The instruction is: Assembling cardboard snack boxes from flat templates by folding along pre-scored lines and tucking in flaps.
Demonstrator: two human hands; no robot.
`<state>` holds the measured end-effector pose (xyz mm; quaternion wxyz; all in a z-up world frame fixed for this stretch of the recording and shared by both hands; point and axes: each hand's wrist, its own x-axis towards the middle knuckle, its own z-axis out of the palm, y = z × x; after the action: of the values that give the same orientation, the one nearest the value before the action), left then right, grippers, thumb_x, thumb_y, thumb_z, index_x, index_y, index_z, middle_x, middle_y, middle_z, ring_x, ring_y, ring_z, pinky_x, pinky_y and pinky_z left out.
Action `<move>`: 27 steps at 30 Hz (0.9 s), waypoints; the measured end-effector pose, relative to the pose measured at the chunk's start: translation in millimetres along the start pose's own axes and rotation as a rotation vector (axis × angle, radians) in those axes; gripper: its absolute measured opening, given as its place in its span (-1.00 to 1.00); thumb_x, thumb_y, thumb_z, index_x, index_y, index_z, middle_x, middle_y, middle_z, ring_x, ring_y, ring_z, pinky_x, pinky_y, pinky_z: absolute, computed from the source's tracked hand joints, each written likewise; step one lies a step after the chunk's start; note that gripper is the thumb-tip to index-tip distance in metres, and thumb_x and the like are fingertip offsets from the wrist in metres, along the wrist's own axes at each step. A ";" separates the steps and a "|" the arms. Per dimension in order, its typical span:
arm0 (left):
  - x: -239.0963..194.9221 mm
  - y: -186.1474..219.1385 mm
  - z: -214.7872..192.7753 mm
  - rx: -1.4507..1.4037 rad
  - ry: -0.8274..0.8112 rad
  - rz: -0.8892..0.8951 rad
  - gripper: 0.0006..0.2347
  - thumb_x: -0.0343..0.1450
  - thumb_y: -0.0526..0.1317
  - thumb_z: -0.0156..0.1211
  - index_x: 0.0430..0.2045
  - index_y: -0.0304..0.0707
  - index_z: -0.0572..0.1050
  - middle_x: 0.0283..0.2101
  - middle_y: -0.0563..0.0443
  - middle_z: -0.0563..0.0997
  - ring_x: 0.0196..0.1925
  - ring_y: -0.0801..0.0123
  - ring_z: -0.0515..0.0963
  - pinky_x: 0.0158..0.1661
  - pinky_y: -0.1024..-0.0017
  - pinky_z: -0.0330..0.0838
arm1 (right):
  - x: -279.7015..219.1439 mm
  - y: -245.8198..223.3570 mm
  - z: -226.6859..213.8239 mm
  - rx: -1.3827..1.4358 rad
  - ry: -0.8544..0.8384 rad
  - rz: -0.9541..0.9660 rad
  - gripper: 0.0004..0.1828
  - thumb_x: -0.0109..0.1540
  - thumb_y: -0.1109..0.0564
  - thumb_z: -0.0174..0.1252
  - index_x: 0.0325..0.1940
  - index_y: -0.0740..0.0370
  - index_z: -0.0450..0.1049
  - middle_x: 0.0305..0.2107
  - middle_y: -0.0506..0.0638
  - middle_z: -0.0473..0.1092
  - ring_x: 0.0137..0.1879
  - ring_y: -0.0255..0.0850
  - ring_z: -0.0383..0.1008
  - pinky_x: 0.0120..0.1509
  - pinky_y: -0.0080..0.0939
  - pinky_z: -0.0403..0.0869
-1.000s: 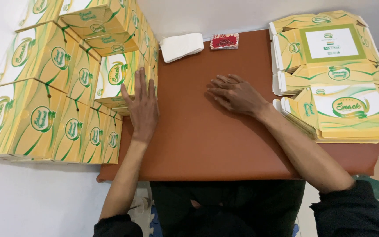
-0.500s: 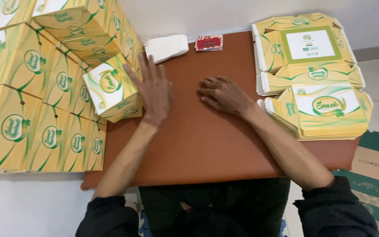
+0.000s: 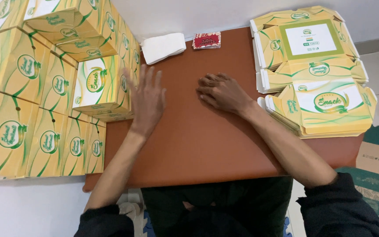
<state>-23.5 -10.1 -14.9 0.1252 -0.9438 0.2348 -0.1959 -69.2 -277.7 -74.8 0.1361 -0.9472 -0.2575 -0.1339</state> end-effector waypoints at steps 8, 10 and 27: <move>141.9 84.3 102.2 -0.465 0.284 0.274 -0.70 0.38 -0.42 0.25 0.01 -0.36 0.55 -0.03 -0.10 0.63 0.02 0.09 0.63 0.02 0.15 0.49 | 0.7 -10.3 -26.0 -0.017 0.336 0.043 -0.82 0.33 0.10 0.23 -0.16 0.17 0.72 -0.19 -0.10 0.68 -0.16 -0.10 0.64 -0.04 -0.12 0.50; 167.7 102.0 142.7 -0.400 0.297 0.268 -0.68 0.39 -0.39 0.25 0.05 -0.37 0.52 0.03 -0.12 0.63 0.08 0.08 0.62 0.04 0.17 0.52 | -0.9 -6.7 -27.6 -0.030 0.353 0.058 -0.83 0.33 0.08 0.24 -0.16 0.15 0.71 -0.29 -0.05 0.64 -0.24 -0.08 0.60 -0.09 -0.11 0.47; 191.8 109.9 171.1 -0.340 0.349 0.312 -0.90 0.38 -0.39 0.24 -0.29 -0.24 0.61 -0.23 0.00 0.67 -0.24 0.22 0.67 -0.31 0.31 0.65 | -5.0 4.7 -24.6 -0.240 0.497 0.206 -0.81 0.25 0.02 0.30 -0.24 0.12 0.74 -0.42 -0.03 0.64 -0.28 -0.06 0.56 0.05 -0.08 0.42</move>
<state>162.5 -174.1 -143.9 -0.0484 -0.8556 0.4248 -0.2917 -75.4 -291.8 -54.6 0.0949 -0.9158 -0.1008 -0.3770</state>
